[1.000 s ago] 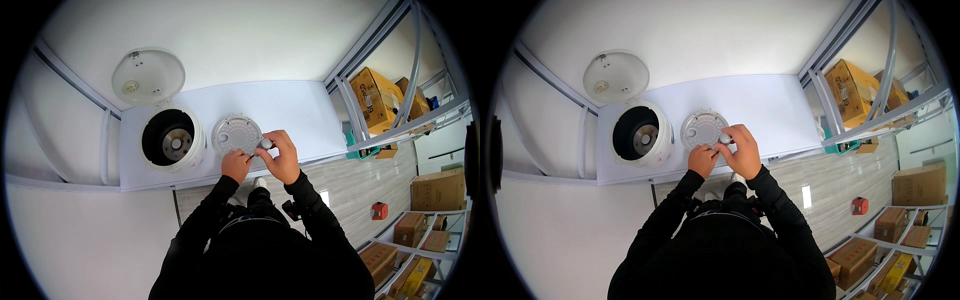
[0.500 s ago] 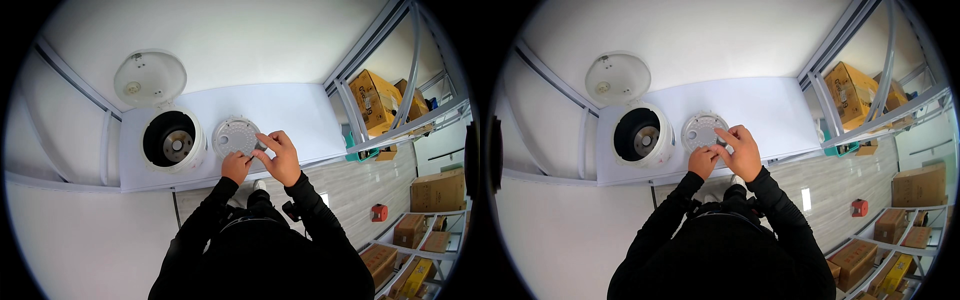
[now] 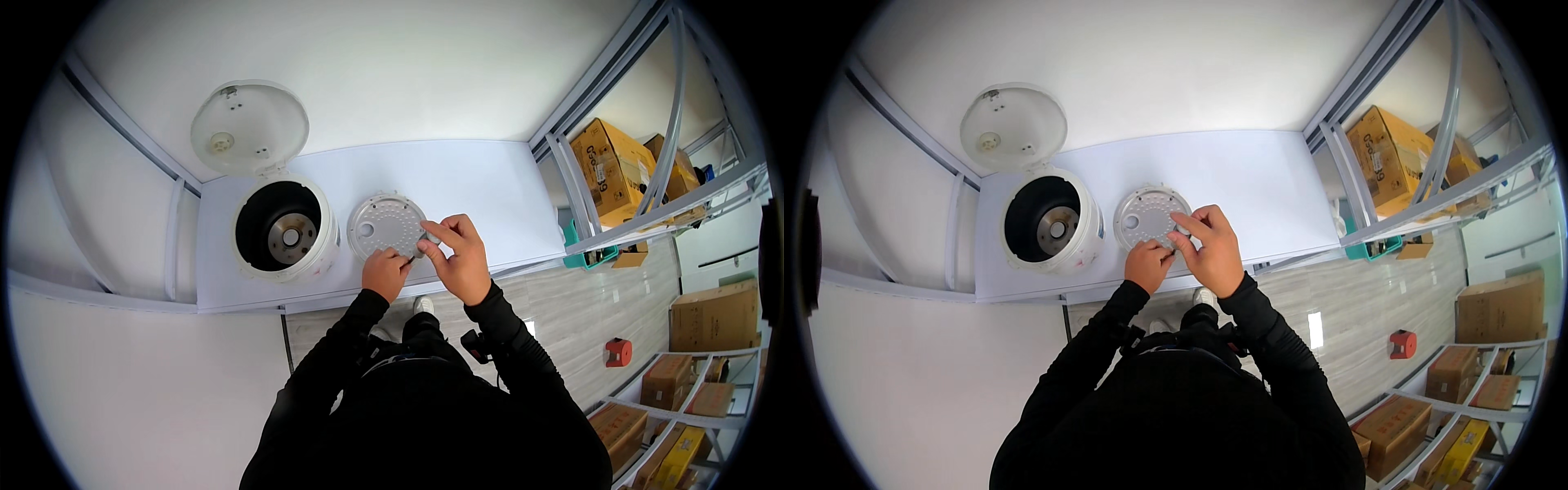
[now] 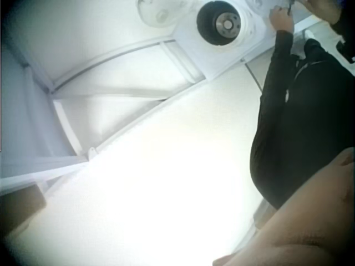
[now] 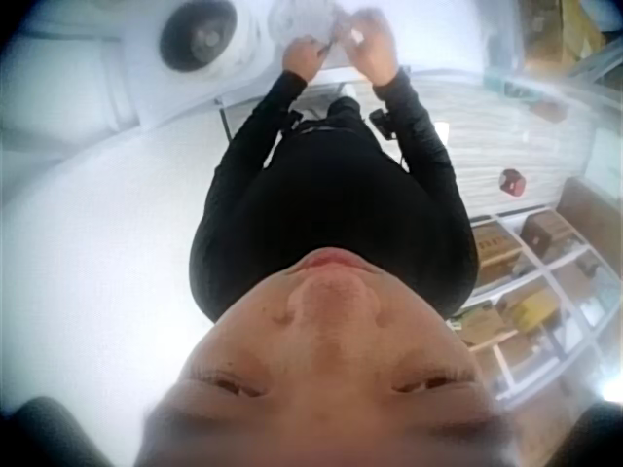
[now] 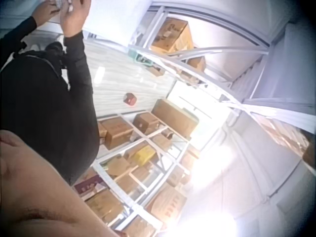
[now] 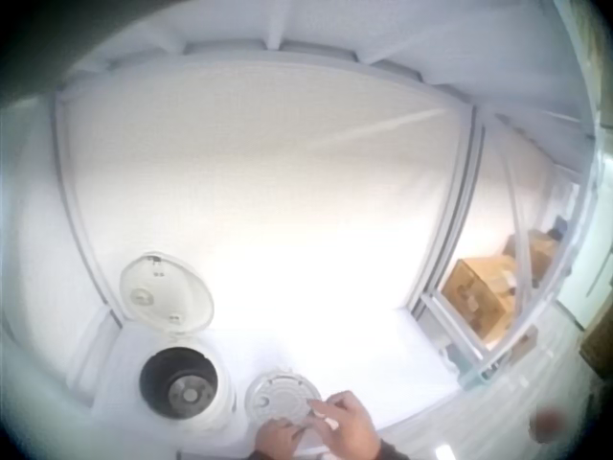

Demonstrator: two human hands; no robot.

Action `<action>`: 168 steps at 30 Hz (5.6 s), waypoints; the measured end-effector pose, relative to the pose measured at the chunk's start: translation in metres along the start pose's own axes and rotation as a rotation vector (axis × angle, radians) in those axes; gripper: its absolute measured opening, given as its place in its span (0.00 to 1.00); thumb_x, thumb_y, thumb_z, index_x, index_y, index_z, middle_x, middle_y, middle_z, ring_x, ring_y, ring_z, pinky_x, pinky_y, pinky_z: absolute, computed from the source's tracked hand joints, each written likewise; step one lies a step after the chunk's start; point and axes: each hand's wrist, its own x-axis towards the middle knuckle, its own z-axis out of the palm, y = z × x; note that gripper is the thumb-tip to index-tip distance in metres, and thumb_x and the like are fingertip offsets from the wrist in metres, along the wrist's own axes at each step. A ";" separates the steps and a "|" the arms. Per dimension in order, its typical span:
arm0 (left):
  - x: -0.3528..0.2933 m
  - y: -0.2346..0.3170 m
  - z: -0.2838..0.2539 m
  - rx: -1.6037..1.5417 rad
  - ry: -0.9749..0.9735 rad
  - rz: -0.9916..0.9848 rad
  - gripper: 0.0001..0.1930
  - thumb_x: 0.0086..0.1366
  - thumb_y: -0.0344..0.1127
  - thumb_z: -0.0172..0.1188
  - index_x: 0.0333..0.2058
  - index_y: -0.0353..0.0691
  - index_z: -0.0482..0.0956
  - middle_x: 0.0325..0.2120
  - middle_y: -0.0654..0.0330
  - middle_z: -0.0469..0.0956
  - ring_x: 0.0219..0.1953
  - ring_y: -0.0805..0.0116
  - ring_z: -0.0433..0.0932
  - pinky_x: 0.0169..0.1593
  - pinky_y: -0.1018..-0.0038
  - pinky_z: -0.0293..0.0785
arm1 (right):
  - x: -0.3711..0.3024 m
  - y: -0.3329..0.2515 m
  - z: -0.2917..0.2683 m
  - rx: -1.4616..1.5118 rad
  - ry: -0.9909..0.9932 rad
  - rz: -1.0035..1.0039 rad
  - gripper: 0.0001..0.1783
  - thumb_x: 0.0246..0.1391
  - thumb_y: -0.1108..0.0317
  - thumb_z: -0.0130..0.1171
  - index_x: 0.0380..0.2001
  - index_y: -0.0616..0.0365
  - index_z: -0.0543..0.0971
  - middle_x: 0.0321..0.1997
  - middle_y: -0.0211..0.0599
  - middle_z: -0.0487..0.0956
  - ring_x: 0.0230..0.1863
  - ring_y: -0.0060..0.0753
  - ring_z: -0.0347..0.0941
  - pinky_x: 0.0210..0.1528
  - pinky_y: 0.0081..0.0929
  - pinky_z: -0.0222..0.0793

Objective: The person assembles a white cylindrical appliance on a white shelf. They use a screwdriver to attach a perforated metal plate, then secure a white plastic lid onto the main body. The person also handles a white ring and a black inner pot, placing them into the appliance.

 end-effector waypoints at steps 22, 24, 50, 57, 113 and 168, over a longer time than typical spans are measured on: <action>0.001 0.002 0.000 -0.025 0.007 -0.028 0.05 0.56 0.37 0.69 0.30 0.44 0.88 0.29 0.60 0.79 0.34 0.52 0.77 0.40 0.57 0.74 | 0.007 -0.003 0.000 0.112 0.048 -0.105 0.22 0.53 0.78 0.65 0.53 0.58 0.81 0.47 0.51 0.79 0.46 0.54 0.78 0.48 0.37 0.77; 0.001 0.002 0.000 -0.031 0.009 -0.028 0.05 0.56 0.37 0.69 0.30 0.44 0.88 0.29 0.60 0.79 0.34 0.52 0.77 0.40 0.57 0.74 | 0.003 -0.002 -0.001 0.128 -0.021 -0.016 0.22 0.53 0.77 0.65 0.53 0.59 0.81 0.48 0.52 0.79 0.47 0.55 0.78 0.49 0.39 0.76; 0.001 0.002 0.000 -0.060 0.013 -0.055 0.05 0.55 0.37 0.70 0.29 0.44 0.88 0.28 0.60 0.80 0.35 0.52 0.78 0.40 0.57 0.74 | 0.003 -0.001 0.007 0.190 0.090 -0.109 0.21 0.53 0.76 0.66 0.52 0.58 0.81 0.49 0.49 0.78 0.48 0.51 0.77 0.49 0.37 0.75; 0.002 0.003 -0.001 -0.029 -0.016 -0.067 0.05 0.54 0.37 0.70 0.30 0.45 0.89 0.30 0.61 0.81 0.36 0.52 0.78 0.41 0.57 0.74 | 0.001 0.000 0.004 0.082 -0.012 -0.046 0.23 0.52 0.78 0.63 0.53 0.58 0.81 0.51 0.52 0.79 0.49 0.55 0.77 0.52 0.38 0.76; 0.007 0.014 0.000 0.127 -0.059 -0.120 0.04 0.59 0.40 0.66 0.30 0.49 0.85 0.32 0.63 0.80 0.35 0.53 0.82 0.36 0.55 0.74 | 0.021 0.008 -0.009 0.158 0.166 -0.081 0.26 0.50 0.77 0.72 0.53 0.61 0.78 0.43 0.42 0.78 0.38 0.39 0.75 0.42 0.30 0.74; 0.027 -0.003 -0.006 0.154 -0.069 -0.102 0.07 0.57 0.44 0.69 0.27 0.51 0.89 0.28 0.69 0.82 0.39 0.62 0.78 0.49 0.59 0.64 | 0.009 0.137 0.047 -0.081 -0.276 0.252 0.19 0.55 0.57 0.69 0.43 0.59 0.84 0.23 0.43 0.83 0.26 0.45 0.82 0.34 0.37 0.78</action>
